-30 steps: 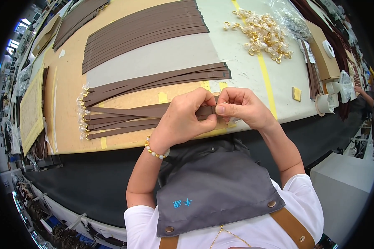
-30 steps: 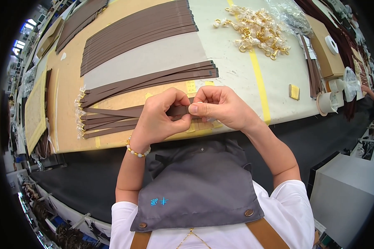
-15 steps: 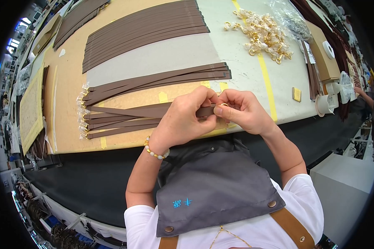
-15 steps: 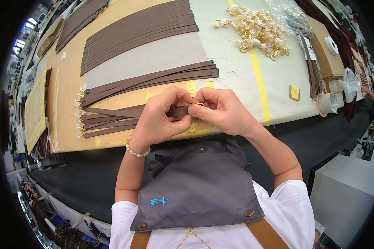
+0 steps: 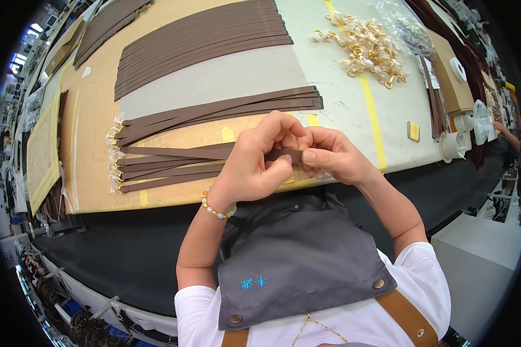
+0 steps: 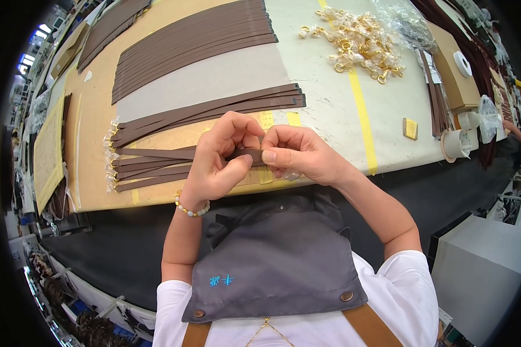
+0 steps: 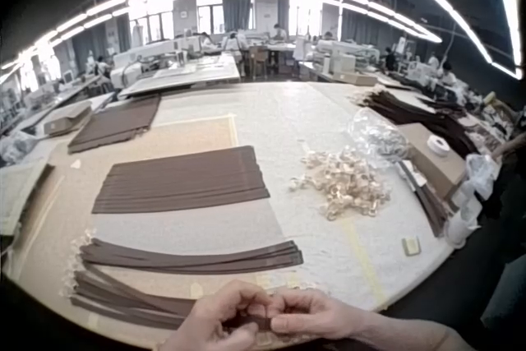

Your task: The worker attaches metal clasps and hardware components to various brown leather straps at a workshop table.

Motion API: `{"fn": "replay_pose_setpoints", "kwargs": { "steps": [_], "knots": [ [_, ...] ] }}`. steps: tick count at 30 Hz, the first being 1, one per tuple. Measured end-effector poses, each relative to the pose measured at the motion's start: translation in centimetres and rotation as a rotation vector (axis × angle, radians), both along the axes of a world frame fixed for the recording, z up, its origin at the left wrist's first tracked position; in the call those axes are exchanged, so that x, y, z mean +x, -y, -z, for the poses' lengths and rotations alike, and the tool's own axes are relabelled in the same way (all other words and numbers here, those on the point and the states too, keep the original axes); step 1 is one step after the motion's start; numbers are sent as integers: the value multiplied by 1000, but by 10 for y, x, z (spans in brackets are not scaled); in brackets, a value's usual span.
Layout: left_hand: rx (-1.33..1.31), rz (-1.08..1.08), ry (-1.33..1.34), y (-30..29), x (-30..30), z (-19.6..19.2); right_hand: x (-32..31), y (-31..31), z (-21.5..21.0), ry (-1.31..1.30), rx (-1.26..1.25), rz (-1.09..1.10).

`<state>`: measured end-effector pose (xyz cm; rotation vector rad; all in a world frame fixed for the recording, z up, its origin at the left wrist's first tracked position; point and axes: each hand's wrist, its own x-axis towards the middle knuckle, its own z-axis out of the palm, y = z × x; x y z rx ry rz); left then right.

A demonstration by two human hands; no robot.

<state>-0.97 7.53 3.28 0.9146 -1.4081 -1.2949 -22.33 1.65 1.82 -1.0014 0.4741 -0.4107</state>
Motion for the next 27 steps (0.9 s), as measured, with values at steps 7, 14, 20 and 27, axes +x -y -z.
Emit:
{"fn": "replay_pose_setpoints", "kwargs": {
  "steps": [7, 14, 20, 27],
  "knots": [
    [-52, 10, 164, 3, -9, -9, -11, 7, -13, -170, -90, -25],
    [-113, -1, 264, 18, -9, 17, -25, 7, -3, -303, -516, 125],
    [-83, -49, 437, 21, -10, 48, -43, 53, 2, -626, -792, 118],
    [-338, -190, 737, 44, -19, 50, -93, 156, 62, -968, -1398, 668]
  ]
}}
